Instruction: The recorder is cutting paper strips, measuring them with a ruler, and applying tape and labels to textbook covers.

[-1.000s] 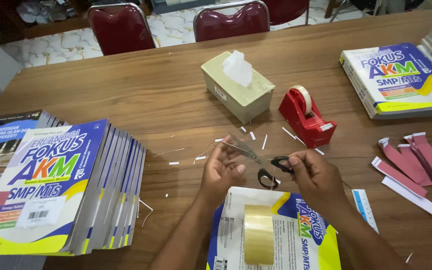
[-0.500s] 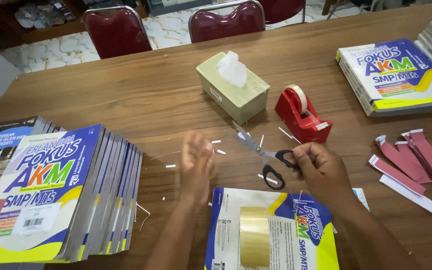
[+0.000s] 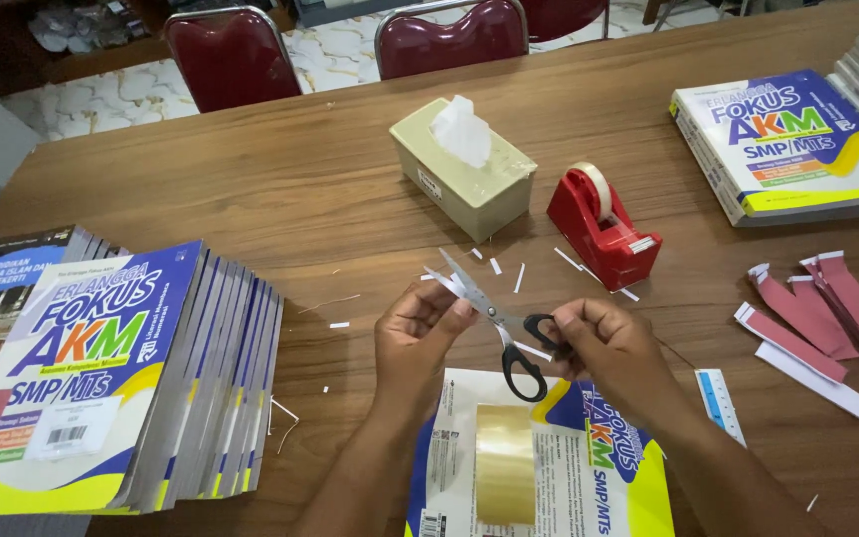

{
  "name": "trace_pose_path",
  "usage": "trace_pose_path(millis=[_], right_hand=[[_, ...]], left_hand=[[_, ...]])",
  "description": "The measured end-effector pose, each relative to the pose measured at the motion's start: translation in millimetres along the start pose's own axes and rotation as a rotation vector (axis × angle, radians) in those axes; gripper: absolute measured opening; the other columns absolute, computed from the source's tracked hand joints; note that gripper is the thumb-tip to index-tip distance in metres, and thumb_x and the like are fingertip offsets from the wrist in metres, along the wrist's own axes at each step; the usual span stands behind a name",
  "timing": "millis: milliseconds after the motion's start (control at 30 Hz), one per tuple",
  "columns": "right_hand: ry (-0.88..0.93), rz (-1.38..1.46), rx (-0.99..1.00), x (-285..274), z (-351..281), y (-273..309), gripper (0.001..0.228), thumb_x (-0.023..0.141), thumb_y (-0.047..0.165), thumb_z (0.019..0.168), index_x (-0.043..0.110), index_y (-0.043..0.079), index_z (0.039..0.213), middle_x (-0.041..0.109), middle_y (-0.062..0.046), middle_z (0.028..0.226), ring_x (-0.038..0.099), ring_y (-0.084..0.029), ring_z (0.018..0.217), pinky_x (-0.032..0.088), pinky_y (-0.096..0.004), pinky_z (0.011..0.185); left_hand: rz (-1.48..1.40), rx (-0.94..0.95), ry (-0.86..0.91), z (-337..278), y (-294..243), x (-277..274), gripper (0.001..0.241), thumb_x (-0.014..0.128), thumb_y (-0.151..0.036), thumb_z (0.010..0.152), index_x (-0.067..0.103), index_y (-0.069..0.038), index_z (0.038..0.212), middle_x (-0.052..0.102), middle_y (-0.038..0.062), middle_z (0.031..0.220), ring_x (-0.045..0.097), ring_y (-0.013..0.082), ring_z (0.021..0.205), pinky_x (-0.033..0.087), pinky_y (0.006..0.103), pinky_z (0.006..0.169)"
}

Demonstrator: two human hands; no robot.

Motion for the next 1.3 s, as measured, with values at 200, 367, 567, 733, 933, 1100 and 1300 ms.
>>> trace_pose_path(millis=[200,367,567,733,933,1100,1300], right_hand=[[0.083,0.158,0.118,11,-3,-13,0.023,0.059,0.017,0.102,0.066,-0.003,0.095,0.064,-0.014,0.071,0.064,-0.02,0.049,0.051,-0.028,0.041],[0.128,0.278,0.164,18,-1,-29,0.025,0.062,0.021,0.101,0.065,-0.004,0.098,0.066,-0.017,0.071,0.062,-0.018,0.047,0.051,-0.027,0.038],[-0.013,0.331,0.163,12,-1,-33,0.024,0.063,0.014,0.101,0.065,-0.007,0.112,0.068,-0.017,0.089,0.069,-0.023,0.071,0.06,-0.037,0.06],[-0.065,0.046,0.025,20,-10,-13,0.027,0.077,0.011,0.09,0.068,-0.006,0.109,0.072,-0.019,0.095,0.071,-0.025,0.074,0.066,-0.038,0.058],[-0.054,-0.71,-0.703,55,-59,62,0.038,0.087,0.025,0.073,0.076,0.008,0.106,0.064,-0.006,0.098,0.061,-0.019,0.083,0.049,-0.032,0.07],[0.159,-0.718,-0.52,60,-66,69,0.053,0.081,0.029,0.076,0.069,0.011,0.124,0.077,-0.004,0.106,0.068,-0.014,0.07,0.054,-0.027,0.055],[0.138,-0.649,-0.424,43,-73,73,0.044,0.084,0.018,0.07,0.076,0.009,0.112,0.075,-0.002,0.083,0.061,-0.012,0.062,0.051,-0.026,0.054]], left_hand=[[-0.067,-0.025,-0.034,4,13,-7,0.021,0.078,-0.005,0.086,0.069,0.002,0.104,0.069,0.014,0.089,0.071,0.0191,0.082,0.063,0.0315,0.077],[0.044,-0.188,0.086,-8,19,10,0.021,0.072,-0.012,0.09,0.066,-0.002,0.107,0.07,0.011,0.1,0.068,0.0192,0.094,0.061,0.0315,0.081],[-0.089,-0.2,0.347,-26,31,38,0.065,0.067,-0.026,0.089,0.049,0.0,0.146,0.061,0.021,0.137,0.062,0.0302,0.128,0.057,0.0395,0.099],[0.155,-0.189,0.124,-19,18,27,0.035,0.063,-0.029,0.099,0.068,-0.005,0.123,0.078,0.015,0.103,0.074,0.0185,0.095,0.06,0.0271,0.079],[0.134,-0.082,0.02,-22,0,16,0.045,0.032,-0.039,0.107,0.061,-0.006,0.1,0.074,0.013,0.102,0.067,0.0196,0.092,0.051,0.0361,0.084],[0.296,0.225,0.078,-41,-23,31,0.042,0.028,-0.034,0.109,0.059,-0.008,0.099,0.067,0.01,0.098,0.066,0.0209,0.096,0.054,0.0397,0.094],[0.486,0.356,0.3,-70,-67,62,0.051,0.033,-0.043,0.108,0.052,0.0,0.127,0.064,0.013,0.11,0.061,0.0214,0.095,0.052,0.0352,0.084]])
Point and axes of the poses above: each hand's wrist, its own z-axis towards the middle knuckle, its own x-axis out of the palm, y = z × x, the point moved 6 cm from there along z, towards the middle knuckle
